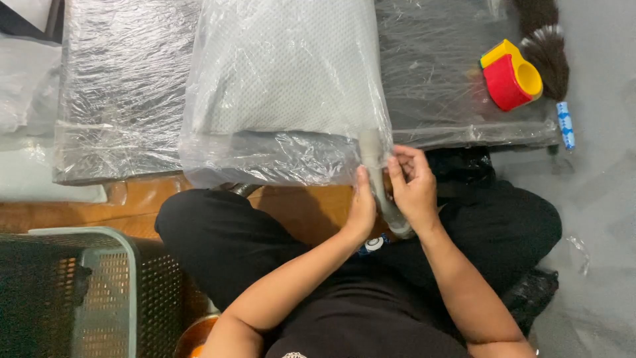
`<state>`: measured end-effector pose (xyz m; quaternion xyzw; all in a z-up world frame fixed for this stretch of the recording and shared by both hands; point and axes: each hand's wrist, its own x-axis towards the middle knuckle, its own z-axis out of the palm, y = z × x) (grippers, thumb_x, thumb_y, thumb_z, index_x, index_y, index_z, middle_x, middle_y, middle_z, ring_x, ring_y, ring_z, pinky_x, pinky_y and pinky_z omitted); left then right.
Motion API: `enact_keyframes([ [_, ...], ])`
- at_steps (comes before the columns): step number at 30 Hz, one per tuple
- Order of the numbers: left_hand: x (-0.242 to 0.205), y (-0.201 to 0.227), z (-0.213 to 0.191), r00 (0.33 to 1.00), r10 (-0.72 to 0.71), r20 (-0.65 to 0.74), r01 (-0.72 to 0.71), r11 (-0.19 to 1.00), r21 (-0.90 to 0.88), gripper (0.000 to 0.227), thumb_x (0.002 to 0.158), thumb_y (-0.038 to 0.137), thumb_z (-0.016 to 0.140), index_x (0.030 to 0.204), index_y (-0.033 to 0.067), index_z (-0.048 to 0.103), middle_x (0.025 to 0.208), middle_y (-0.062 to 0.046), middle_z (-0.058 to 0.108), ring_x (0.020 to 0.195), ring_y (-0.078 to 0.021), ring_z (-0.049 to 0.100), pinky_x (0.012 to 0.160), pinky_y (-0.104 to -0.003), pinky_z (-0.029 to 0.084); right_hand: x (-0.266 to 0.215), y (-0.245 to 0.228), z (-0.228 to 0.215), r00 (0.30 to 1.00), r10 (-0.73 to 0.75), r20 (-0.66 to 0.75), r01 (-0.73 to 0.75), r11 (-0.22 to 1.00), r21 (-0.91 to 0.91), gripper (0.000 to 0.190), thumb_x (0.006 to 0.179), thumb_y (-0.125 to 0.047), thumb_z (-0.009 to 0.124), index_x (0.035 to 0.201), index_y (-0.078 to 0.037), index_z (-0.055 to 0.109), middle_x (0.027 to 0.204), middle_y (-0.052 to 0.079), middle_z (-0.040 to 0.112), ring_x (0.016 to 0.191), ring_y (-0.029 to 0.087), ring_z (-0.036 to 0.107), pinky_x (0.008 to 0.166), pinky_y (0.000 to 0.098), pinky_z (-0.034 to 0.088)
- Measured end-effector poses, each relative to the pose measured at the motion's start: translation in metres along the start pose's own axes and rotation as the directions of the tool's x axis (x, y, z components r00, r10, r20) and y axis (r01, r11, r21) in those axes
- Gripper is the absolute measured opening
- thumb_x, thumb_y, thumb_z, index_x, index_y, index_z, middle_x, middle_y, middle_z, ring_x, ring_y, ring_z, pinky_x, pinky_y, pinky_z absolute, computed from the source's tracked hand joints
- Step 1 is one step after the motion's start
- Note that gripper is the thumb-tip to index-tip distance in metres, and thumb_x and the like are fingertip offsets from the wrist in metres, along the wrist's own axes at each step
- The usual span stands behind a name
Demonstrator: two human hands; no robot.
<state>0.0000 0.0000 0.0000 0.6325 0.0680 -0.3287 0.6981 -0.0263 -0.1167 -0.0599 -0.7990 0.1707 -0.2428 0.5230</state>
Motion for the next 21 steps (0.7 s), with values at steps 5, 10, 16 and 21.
enact_keyframes([
  [5, -0.006, 0.010, 0.002, 0.997, -0.083, -0.002, 0.083, 0.996, -0.035, 0.106, 0.091, 0.082, 0.022, 0.154, -0.0006, 0.042, 0.156, -0.028, 0.042, 0.146, -0.0380, 0.040, 0.118, -0.051, 0.037, -0.006, 0.029, -0.004, 0.994, 0.109, 0.028, -0.105, 0.986, -0.126, 0.026, 0.095, -0.031, 0.078, 0.108, -0.014, 0.063, 0.088, 0.005, 0.075, 0.081, 0.020, 0.074, 0.066, 0.0336, 0.058],
  [10, 0.009, -0.011, 0.003, 0.994, -0.112, -0.021, 0.110, 0.992, -0.058, 0.106, 0.090, 0.083, 0.023, 0.153, 0.0000, 0.044, 0.153, -0.028, 0.046, 0.143, -0.0391, 0.045, 0.112, -0.053, 0.043, -0.007, 0.017, -0.010, 0.998, 0.043, 0.035, -0.034, 0.974, -0.224, 0.021, 0.098, -0.032, 0.076, 0.101, -0.013, 0.068, 0.083, 0.010, 0.075, 0.084, 0.029, 0.074, 0.070, 0.0421, 0.056],
  [16, 0.021, -0.021, -0.002, 0.988, -0.148, -0.048, 0.138, 0.977, -0.163, 0.102, 0.090, 0.082, 0.035, 0.144, -0.0028, 0.055, 0.144, -0.028, 0.055, 0.135, -0.0386, 0.054, 0.105, -0.052, 0.050, -0.004, 0.015, -0.011, 0.990, 0.059, 0.128, -0.046, 0.994, -0.100, 0.029, 0.092, -0.023, 0.078, 0.113, -0.010, 0.063, 0.100, 0.009, 0.074, 0.096, 0.024, 0.073, 0.088, 0.0391, 0.057],
  [21, 0.011, -0.017, 0.000, 0.994, -0.103, -0.019, 0.101, 0.991, -0.089, 0.104, 0.091, 0.082, 0.032, 0.146, -0.0038, 0.052, 0.150, -0.029, 0.049, 0.141, -0.0389, 0.046, 0.111, -0.055, 0.044, 0.006, 0.009, 0.000, 0.999, -0.029, 0.017, 0.032, 0.977, -0.210, 0.020, 0.092, -0.016, 0.077, 0.108, -0.010, 0.068, 0.093, 0.014, 0.072, 0.092, 0.035, 0.073, 0.077, 0.0435, 0.058],
])
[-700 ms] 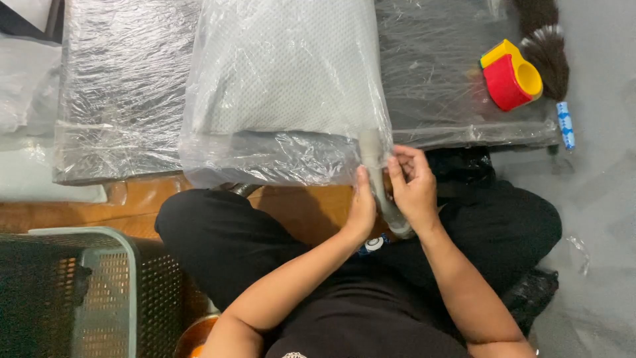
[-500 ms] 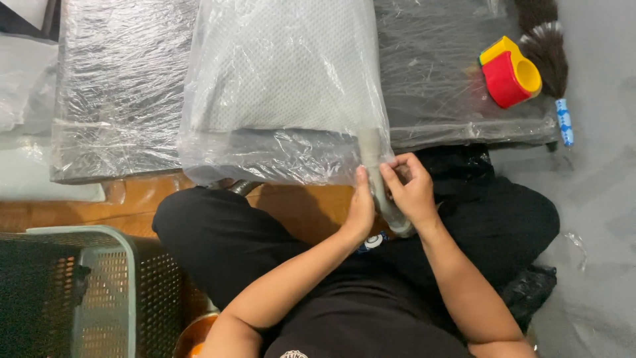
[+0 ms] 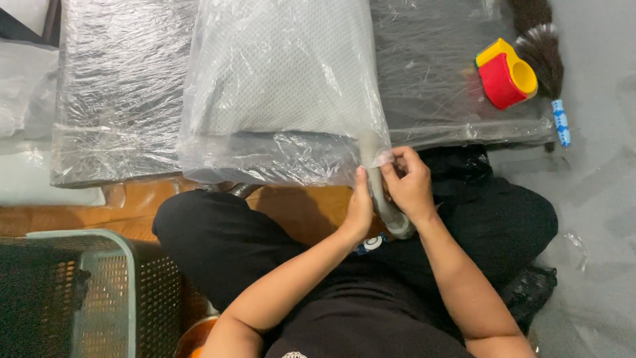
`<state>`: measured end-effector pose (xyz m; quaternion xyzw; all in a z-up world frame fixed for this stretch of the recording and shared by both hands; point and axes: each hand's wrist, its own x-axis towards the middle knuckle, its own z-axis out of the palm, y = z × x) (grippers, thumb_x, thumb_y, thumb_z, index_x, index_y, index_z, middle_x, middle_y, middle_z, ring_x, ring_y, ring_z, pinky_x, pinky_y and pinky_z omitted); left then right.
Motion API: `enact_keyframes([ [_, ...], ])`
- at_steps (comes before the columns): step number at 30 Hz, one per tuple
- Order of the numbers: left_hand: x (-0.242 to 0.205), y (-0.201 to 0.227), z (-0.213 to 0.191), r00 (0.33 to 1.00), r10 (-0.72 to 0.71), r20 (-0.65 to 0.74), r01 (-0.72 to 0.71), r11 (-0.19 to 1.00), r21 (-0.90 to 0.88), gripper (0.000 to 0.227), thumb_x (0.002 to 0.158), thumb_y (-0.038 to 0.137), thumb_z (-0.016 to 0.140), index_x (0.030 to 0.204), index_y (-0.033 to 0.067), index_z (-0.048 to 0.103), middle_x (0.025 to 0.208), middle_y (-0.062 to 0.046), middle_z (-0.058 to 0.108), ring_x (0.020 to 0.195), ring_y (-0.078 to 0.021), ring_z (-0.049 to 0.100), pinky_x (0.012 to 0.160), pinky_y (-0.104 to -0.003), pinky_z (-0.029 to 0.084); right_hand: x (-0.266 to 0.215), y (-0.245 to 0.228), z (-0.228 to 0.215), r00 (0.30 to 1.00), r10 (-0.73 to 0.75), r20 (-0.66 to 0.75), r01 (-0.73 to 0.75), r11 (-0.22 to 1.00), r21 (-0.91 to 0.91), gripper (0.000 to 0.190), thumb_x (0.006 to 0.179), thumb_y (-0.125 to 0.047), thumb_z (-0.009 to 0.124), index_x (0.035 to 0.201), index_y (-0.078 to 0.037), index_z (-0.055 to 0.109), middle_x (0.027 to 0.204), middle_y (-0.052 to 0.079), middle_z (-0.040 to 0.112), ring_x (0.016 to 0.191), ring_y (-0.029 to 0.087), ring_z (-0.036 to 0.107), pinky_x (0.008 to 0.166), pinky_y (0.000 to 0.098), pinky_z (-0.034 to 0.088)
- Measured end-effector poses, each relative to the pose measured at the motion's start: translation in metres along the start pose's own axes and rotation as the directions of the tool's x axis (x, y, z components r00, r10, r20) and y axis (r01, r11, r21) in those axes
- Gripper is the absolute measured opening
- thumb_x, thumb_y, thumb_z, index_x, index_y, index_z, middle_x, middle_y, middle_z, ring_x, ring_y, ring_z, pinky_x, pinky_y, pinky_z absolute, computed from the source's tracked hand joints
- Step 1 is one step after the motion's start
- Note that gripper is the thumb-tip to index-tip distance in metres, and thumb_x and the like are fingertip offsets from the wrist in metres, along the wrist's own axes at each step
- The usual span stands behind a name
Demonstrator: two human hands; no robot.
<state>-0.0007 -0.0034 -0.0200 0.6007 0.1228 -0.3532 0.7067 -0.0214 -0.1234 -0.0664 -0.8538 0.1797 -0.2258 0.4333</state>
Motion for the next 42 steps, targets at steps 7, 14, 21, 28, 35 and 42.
enact_keyframes([
  [7, 0.025, -0.013, -0.002, 0.998, 0.059, 0.019, -0.057, 0.991, -0.119, 0.079, 0.100, 0.076, 0.034, 0.095, 0.0066, 0.071, 0.083, -0.016, 0.074, 0.077, -0.0255, 0.075, 0.061, -0.037, 0.061, -0.011, -0.027, -0.019, 0.962, -0.273, -0.019, 0.263, 0.942, -0.207, 0.025, 0.093, -0.002, 0.064, 0.118, -0.005, 0.065, 0.098, 0.015, 0.069, 0.093, 0.036, 0.071, 0.076, 0.0440, 0.057],
  [14, -0.007, 0.031, 0.004, 0.999, 0.008, 0.034, -0.009, 1.000, 0.023, 0.111, 0.087, 0.086, 0.025, 0.154, -0.0016, 0.040, 0.156, -0.025, 0.041, 0.146, -0.0342, 0.039, 0.120, -0.048, 0.033, -0.015, -0.020, -0.022, 0.816, -0.575, 0.065, 0.558, 0.753, -0.348, 0.036, 0.091, 0.008, 0.060, 0.124, -0.001, 0.072, 0.104, 0.011, 0.069, 0.096, 0.031, 0.070, 0.086, 0.0408, 0.056],
  [21, 0.051, -0.047, -0.001, 0.999, 0.025, -0.044, -0.026, 0.999, -0.026, 0.084, 0.097, 0.082, 0.035, 0.088, 0.0072, 0.072, 0.078, -0.012, 0.072, 0.076, -0.0215, 0.074, 0.066, -0.035, 0.061, 0.011, 0.022, -0.020, 0.996, 0.056, 0.068, -0.062, 0.994, 0.085, 0.023, 0.104, -0.028, 0.063, 0.116, -0.009, 0.064, 0.095, 0.009, 0.076, 0.098, 0.023, 0.073, 0.089, 0.0398, 0.052],
  [28, 0.060, -0.050, -0.001, 0.996, 0.043, -0.074, -0.051, 0.993, -0.105, 0.076, 0.099, 0.075, 0.040, 0.075, 0.0107, 0.071, 0.066, -0.011, 0.070, 0.069, -0.0225, 0.074, 0.062, -0.035, 0.059, 0.065, 0.046, 0.003, 0.530, 0.351, 0.772, -0.808, 0.485, 0.335, 0.061, 0.099, -0.059, 0.055, 0.136, -0.012, 0.066, 0.126, 0.009, 0.072, 0.116, 0.024, 0.068, 0.102, 0.0484, 0.053],
  [35, 0.062, -0.045, -0.006, 0.997, 0.047, -0.064, -0.059, 0.978, -0.202, 0.063, 0.100, 0.059, 0.044, 0.070, 0.0096, 0.068, 0.063, -0.012, 0.068, 0.063, -0.0225, 0.073, 0.061, -0.034, 0.060, 0.077, 0.085, 0.035, 0.400, 0.227, 0.888, -0.877, 0.375, 0.299, 0.046, 0.091, -0.052, 0.069, 0.107, -0.009, 0.072, 0.085, 0.013, 0.078, 0.069, 0.026, 0.077, 0.050, 0.0460, 0.061],
  [42, 0.060, -0.040, -0.010, 0.999, -0.041, -0.021, 0.031, 0.937, -0.349, 0.052, 0.092, 0.052, 0.054, 0.075, 0.0053, 0.070, 0.067, -0.015, 0.071, 0.065, -0.0243, 0.074, 0.065, -0.038, 0.063, 0.069, 0.045, 0.032, 0.549, 0.209, 0.809, -0.793, 0.436, 0.425, 0.017, 0.084, -0.005, 0.078, 0.095, -0.006, 0.066, 0.063, 0.014, 0.070, 0.042, 0.026, 0.068, 0.028, 0.0416, 0.052],
])
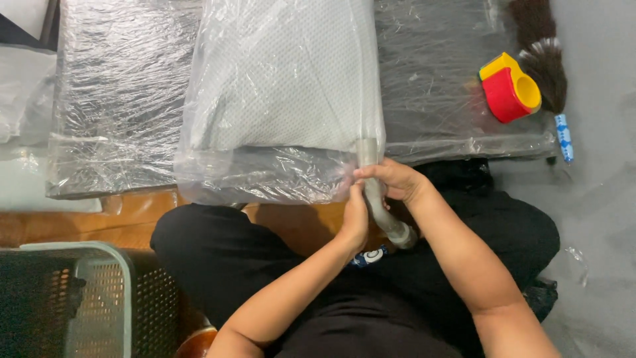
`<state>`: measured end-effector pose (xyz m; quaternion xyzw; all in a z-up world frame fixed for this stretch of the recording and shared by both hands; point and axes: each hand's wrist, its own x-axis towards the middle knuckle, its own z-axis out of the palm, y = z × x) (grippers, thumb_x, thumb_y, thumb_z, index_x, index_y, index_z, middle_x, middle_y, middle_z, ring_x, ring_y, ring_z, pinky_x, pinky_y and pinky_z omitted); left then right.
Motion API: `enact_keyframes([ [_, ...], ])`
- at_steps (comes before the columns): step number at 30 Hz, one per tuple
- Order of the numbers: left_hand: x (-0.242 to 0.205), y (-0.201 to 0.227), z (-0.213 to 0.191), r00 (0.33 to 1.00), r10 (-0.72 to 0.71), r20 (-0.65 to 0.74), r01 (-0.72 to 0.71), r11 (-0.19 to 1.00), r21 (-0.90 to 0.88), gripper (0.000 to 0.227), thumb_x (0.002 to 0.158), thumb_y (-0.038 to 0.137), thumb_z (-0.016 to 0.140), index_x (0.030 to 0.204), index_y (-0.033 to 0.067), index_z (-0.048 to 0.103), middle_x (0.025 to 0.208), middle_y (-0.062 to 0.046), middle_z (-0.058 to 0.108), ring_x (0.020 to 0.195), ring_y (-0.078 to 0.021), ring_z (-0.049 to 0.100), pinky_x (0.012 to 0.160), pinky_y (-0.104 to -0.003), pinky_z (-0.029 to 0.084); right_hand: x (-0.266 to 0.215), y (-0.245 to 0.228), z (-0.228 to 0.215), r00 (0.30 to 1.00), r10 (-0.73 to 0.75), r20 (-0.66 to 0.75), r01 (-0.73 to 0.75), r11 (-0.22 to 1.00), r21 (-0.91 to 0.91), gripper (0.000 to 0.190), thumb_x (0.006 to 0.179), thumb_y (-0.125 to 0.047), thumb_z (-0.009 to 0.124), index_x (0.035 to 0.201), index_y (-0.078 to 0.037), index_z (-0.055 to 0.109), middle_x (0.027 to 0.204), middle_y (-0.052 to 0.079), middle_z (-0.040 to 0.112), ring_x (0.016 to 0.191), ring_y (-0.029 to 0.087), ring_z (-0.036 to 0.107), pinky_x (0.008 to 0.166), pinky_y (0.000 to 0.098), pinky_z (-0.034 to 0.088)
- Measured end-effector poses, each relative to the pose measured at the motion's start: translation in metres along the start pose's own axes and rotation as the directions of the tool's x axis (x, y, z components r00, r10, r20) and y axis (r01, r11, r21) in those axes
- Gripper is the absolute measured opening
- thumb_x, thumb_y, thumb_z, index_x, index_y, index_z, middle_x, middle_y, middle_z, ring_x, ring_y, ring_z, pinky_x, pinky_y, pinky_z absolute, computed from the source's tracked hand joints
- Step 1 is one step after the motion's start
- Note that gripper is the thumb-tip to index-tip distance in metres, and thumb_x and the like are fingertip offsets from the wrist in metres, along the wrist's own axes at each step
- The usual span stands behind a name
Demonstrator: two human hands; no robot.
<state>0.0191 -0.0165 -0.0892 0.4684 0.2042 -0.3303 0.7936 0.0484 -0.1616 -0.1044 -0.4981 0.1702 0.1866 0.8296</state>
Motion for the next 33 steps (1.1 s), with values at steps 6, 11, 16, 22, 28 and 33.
enact_keyframes([
  [6, -0.011, -0.007, -0.003, 0.987, 0.158, 0.025, -0.147, 0.958, -0.244, 0.043, 0.100, 0.040, 0.067, 0.125, 0.0100, 0.050, 0.088, -0.015, 0.066, 0.073, -0.0245, 0.070, 0.070, -0.042, 0.064, -0.007, -0.005, 0.025, 0.997, -0.068, -0.023, 0.069, 0.997, 0.023, 0.015, 0.087, -0.009, 0.075, 0.092, -0.001, 0.064, 0.057, 0.017, 0.065, 0.028, 0.025, 0.057, 0.020, 0.0365, 0.045],
  [11, -0.015, -0.006, -0.002, 0.982, 0.185, 0.047, -0.187, 0.982, 0.022, 0.049, 0.101, 0.055, 0.058, 0.114, 0.0090, 0.050, 0.077, -0.013, 0.068, 0.068, -0.0214, 0.071, 0.064, -0.035, 0.064, -0.002, 0.002, 0.006, 0.998, -0.059, 0.010, 0.060, 0.997, -0.058, 0.016, 0.090, -0.015, 0.074, 0.097, -0.005, 0.064, 0.061, 0.014, 0.067, 0.035, 0.024, 0.062, 0.023, 0.0355, 0.047],
  [16, -0.008, -0.008, -0.006, 0.971, 0.221, 0.087, -0.234, 0.956, 0.178, 0.049, 0.105, 0.057, 0.049, 0.115, 0.0089, 0.053, 0.078, -0.010, 0.068, 0.071, -0.0196, 0.073, 0.065, -0.033, 0.064, 0.036, 0.029, -0.068, 0.980, 0.094, 0.175, -0.092, 0.996, -0.019, 0.030, 0.099, -0.032, 0.065, 0.113, -0.005, 0.064, 0.076, 0.023, 0.074, 0.047, 0.039, 0.070, 0.030, 0.0572, 0.054],
  [22, -0.027, 0.003, -0.009, 0.953, 0.203, 0.223, -0.255, 0.939, 0.233, 0.054, 0.102, 0.052, 0.035, 0.126, 0.0061, 0.050, 0.090, -0.007, 0.059, 0.079, -0.0159, 0.060, 0.079, -0.029, 0.053, 0.051, 0.016, -0.059, 0.823, 0.211, 0.528, -0.257, 0.966, 0.014, 0.097, 0.091, -0.073, 0.049, 0.115, 0.021, 0.058, 0.074, 0.033, 0.069, 0.044, 0.038, 0.065, 0.034, 0.0490, 0.057],
  [28, -0.011, -0.008, -0.017, 0.950, 0.171, 0.263, -0.237, 0.941, 0.242, 0.059, 0.103, 0.056, 0.029, 0.098, 0.0064, 0.060, 0.086, -0.007, 0.060, 0.081, -0.0157, 0.060, 0.084, -0.028, 0.051, 0.053, 0.023, -0.063, 0.815, 0.246, 0.524, -0.363, 0.923, 0.131, 0.050, 0.092, -0.023, 0.069, 0.095, 0.026, 0.060, 0.068, 0.033, 0.067, 0.040, 0.039, 0.061, 0.030, 0.0493, 0.053],
  [33, -0.011, 0.002, -0.015, 0.965, 0.078, 0.252, -0.144, 0.956, 0.256, 0.055, 0.103, 0.054, 0.030, 0.126, 0.0094, 0.053, 0.090, -0.005, 0.061, 0.083, -0.0134, 0.061, 0.081, -0.027, 0.051, 0.040, 0.013, -0.048, 0.894, 0.205, 0.397, -0.281, 0.949, 0.142, 0.034, 0.093, -0.014, 0.068, 0.109, 0.015, 0.062, 0.086, 0.021, 0.072, 0.043, 0.031, 0.064, 0.031, 0.0413, 0.056],
])
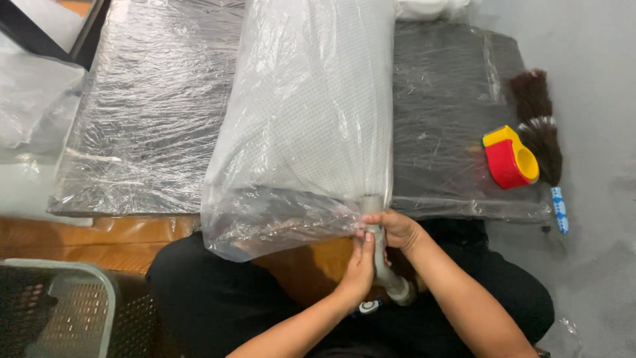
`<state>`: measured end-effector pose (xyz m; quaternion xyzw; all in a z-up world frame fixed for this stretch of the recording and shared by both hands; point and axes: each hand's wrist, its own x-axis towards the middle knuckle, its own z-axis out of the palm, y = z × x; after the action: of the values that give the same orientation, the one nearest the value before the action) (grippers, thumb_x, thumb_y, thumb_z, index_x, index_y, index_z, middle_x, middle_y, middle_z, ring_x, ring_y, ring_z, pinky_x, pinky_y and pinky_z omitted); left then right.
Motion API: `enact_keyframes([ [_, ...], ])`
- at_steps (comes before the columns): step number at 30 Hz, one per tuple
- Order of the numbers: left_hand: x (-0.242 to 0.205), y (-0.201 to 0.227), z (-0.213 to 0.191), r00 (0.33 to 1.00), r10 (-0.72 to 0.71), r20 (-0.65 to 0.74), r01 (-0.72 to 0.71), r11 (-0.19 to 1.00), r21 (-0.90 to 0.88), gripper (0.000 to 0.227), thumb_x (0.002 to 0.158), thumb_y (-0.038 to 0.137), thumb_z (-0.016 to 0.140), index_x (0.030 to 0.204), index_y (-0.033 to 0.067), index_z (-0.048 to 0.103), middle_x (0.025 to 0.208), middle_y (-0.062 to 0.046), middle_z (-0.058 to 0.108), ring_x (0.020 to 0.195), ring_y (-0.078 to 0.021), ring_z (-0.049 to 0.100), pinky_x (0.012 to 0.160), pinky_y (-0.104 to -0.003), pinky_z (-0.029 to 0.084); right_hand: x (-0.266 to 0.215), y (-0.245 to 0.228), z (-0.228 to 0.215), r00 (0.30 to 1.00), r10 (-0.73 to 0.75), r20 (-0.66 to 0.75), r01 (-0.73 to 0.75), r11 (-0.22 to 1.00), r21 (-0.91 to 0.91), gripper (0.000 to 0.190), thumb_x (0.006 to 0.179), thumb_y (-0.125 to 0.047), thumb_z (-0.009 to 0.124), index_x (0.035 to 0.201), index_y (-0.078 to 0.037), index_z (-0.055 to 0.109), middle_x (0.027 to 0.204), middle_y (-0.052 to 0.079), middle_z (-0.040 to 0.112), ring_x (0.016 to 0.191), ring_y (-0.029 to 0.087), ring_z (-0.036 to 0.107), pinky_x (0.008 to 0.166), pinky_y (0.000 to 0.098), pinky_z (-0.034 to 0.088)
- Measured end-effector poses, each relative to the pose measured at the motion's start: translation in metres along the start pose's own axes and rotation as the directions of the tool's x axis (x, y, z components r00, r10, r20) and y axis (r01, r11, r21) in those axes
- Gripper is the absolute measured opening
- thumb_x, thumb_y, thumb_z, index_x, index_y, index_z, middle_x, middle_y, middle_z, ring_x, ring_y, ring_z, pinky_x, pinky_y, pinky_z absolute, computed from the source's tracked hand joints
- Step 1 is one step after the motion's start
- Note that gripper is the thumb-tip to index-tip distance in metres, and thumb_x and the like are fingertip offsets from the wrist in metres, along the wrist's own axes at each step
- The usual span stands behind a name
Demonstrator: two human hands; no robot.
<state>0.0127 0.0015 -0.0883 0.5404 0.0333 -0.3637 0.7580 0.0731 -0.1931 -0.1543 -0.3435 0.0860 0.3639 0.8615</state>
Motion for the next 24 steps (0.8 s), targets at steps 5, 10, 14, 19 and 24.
enact_keyframes([
  [5, 0.001, -0.002, 0.003, 0.999, 0.045, 0.018, -0.045, 0.999, -0.003, 0.057, 0.102, 0.055, 0.030, 0.120, 0.0062, 0.054, 0.094, -0.007, 0.061, 0.084, -0.0146, 0.060, 0.082, -0.027, 0.051, -0.010, -0.014, 0.027, 0.997, 0.009, -0.079, -0.019, 0.991, -0.129, 0.034, 0.089, -0.012, 0.068, 0.108, 0.015, 0.063, 0.082, 0.025, 0.070, 0.049, 0.029, 0.065, 0.031, 0.0359, 0.054],
  [10, 0.003, 0.000, 0.001, 0.998, -0.056, 0.003, 0.055, 0.996, 0.066, 0.066, 0.099, 0.061, 0.027, 0.112, 0.0057, 0.060, 0.096, -0.008, 0.064, 0.089, -0.0152, 0.063, 0.084, -0.028, 0.053, -0.007, -0.018, 0.043, 1.000, -0.005, 0.031, 0.013, 0.970, -0.241, 0.033, 0.090, -0.016, 0.062, 0.108, 0.010, 0.071, 0.095, 0.025, 0.076, 0.119, 0.058, 0.065, 0.069, 0.0486, 0.066],
  [14, 0.010, -0.005, 0.001, 1.000, 0.023, -0.004, -0.023, 0.999, 0.043, 0.050, 0.105, 0.049, 0.034, 0.124, 0.0076, 0.054, 0.096, -0.007, 0.063, 0.085, -0.0141, 0.061, 0.081, -0.026, 0.051, -0.007, -0.014, 0.039, 0.979, -0.053, -0.197, 0.012, 0.979, -0.206, 0.014, 0.085, -0.011, 0.067, 0.087, 0.002, 0.072, 0.074, 0.011, 0.070, 0.062, 0.021, 0.066, 0.049, 0.0310, 0.054],
  [19, -0.014, 0.031, -0.017, 0.998, -0.015, 0.058, -0.010, 0.911, 0.412, 0.066, 0.101, 0.055, 0.024, 0.151, 0.0115, 0.025, 0.145, -0.023, 0.050, 0.130, -0.0367, 0.057, 0.108, -0.044, 0.046, -0.011, -0.018, 0.077, 0.982, -0.181, -0.047, 0.166, 0.959, -0.231, 0.012, 0.085, -0.007, 0.068, 0.093, 0.001, 0.071, 0.070, 0.008, 0.068, 0.063, 0.014, 0.063, 0.061, 0.0245, 0.053],
  [24, -0.094, 0.182, -0.028, 0.919, 0.212, 0.332, -0.389, 0.353, 0.851, 0.034, 0.091, 0.048, 0.063, 0.108, 0.0193, 0.069, 0.082, 0.003, 0.076, 0.063, -0.0228, 0.071, 0.060, -0.036, 0.055, -0.010, -0.021, 0.072, 0.989, -0.092, -0.112, 0.072, 0.982, -0.172, 0.005, 0.087, -0.009, 0.061, 0.087, -0.006, 0.065, 0.061, 0.004, 0.056, 0.056, 0.012, 0.052, 0.060, 0.0293, 0.045],
])
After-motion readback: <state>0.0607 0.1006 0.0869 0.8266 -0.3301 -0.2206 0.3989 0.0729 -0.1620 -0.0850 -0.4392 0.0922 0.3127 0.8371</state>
